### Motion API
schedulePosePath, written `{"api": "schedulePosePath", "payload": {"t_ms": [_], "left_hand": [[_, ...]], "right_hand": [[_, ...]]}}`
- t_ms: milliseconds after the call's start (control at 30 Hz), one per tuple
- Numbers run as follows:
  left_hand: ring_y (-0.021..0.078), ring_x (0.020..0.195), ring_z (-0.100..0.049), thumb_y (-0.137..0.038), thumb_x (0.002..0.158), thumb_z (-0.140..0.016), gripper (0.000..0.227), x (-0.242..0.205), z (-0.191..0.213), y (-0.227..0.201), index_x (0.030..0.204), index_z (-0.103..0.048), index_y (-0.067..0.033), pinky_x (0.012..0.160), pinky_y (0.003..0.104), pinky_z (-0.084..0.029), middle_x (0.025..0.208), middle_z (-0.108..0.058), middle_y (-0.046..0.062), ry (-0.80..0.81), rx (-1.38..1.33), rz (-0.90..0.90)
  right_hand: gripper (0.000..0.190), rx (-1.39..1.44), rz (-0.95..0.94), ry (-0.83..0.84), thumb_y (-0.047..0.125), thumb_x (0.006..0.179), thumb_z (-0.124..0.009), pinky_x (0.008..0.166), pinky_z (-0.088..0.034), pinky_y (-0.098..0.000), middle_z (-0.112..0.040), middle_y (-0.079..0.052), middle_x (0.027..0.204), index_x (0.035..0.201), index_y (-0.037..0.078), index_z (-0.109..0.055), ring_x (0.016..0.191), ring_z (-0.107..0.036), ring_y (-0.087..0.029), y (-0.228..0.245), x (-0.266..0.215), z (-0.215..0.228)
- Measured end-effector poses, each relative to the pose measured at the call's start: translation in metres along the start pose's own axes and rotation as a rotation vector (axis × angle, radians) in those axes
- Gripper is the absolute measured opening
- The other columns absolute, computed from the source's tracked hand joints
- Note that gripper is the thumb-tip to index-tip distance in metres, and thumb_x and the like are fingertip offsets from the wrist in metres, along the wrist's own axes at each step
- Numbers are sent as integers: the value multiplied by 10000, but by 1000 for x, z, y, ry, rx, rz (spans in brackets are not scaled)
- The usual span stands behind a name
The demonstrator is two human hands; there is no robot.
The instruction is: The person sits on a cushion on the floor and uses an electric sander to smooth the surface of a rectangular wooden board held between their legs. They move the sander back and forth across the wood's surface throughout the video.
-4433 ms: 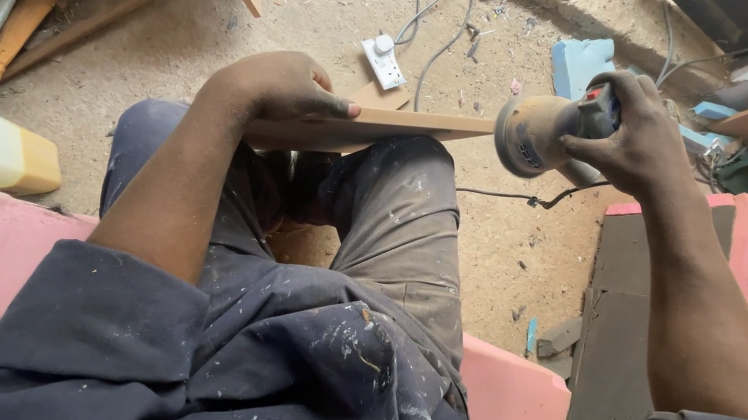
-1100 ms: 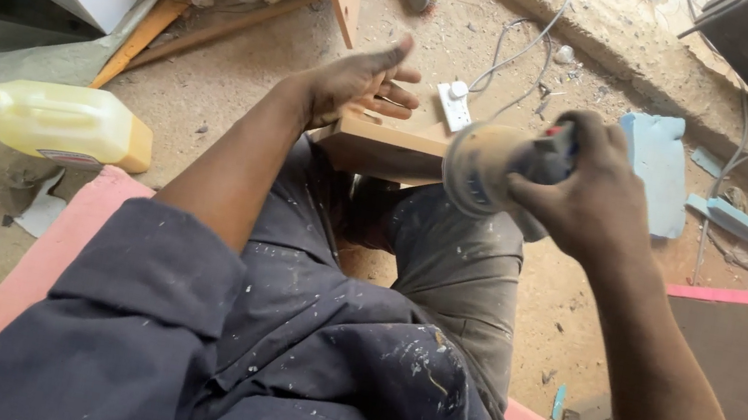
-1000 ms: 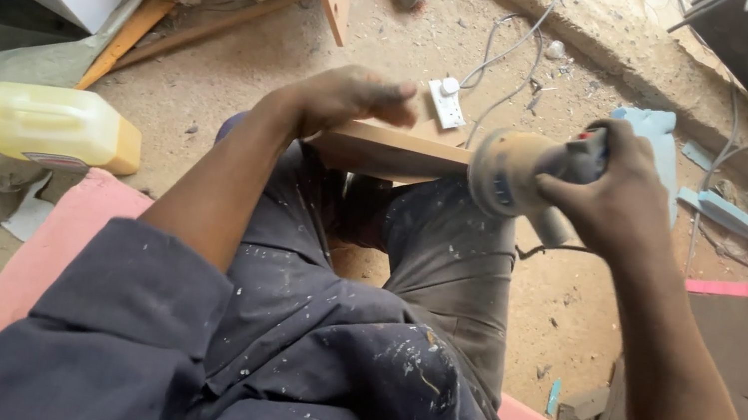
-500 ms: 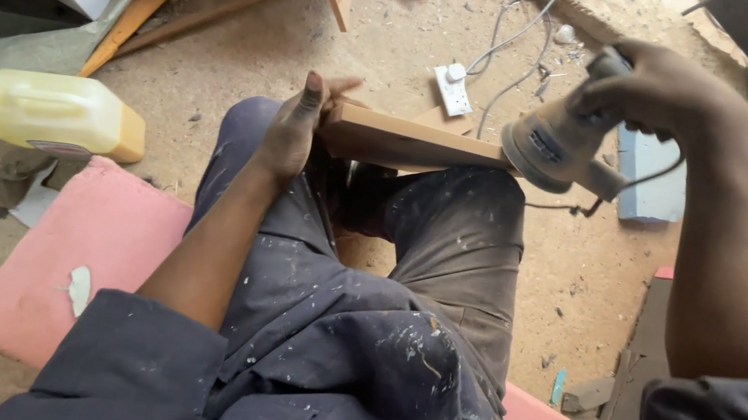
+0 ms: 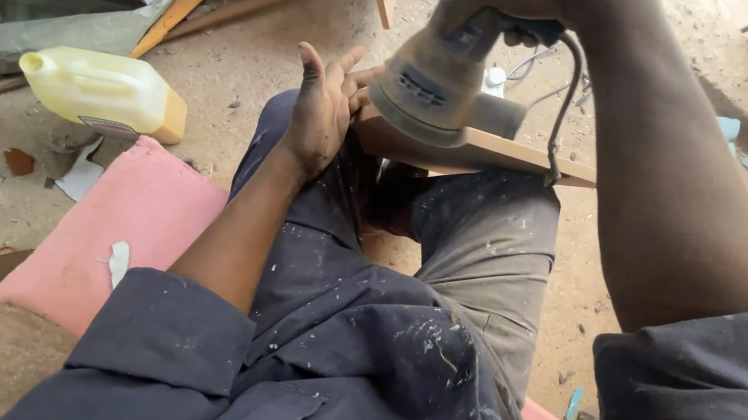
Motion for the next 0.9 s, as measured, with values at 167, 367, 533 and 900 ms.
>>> {"api": "schedulePosePath", "payload": {"t_ms": [167, 367, 533, 900], "left_hand": [[308, 1214, -606, -907, 573, -399, 1408, -4, -4, 4, 1621, -105, -14, 977, 408, -508, 1515, -502, 255, 8, -5, 51], [187, 1051, -553, -866, 724, -240, 1137, -12, -8, -7, 1372, -588, 1, 971, 289, -434, 1244, -710, 185, -44, 442, -22], [86, 737, -428, -797, 844, -278, 943, -12, -7, -6, 1108, -801, -58, 766, 205, -306, 696, -424, -48, -77, 530, -37], [242, 824, -682, -866, 679, -348, 1003, -10, -15, 7, 1032, -788, -36, 761, 308, -550, 857, -733, 191, -76, 258, 183]], "right_hand": [[411, 9, 116, 14, 256, 822, -775, 506, -447, -305, -598, -94, 946, 1137, 95, -564, 693, -542, -199, 10, -30, -3], [499, -109, 133, -235, 290, 741, -752, 698, -458, -478, -627, -163, 1118, 1158, 117, -542, 922, -585, -358, -43, -89, -1], [651, -92, 55, -494, 300, 737, -843, 717, -497, -484, -565, -193, 1271, 1272, 86, -541, 935, -621, -381, -129, -152, -18], [624, -85, 9, -916, 251, 783, -870, 654, -508, -469, -500, -167, 1165, 1276, 56, -541, 891, -565, -328, -249, -199, -53]]}}
Point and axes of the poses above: each hand's wrist, its own x-axis towards the middle knuckle, its own z-axis out of the back of the hand, y = z × x, the point moved 8 cm from there along x, towards the middle knuckle
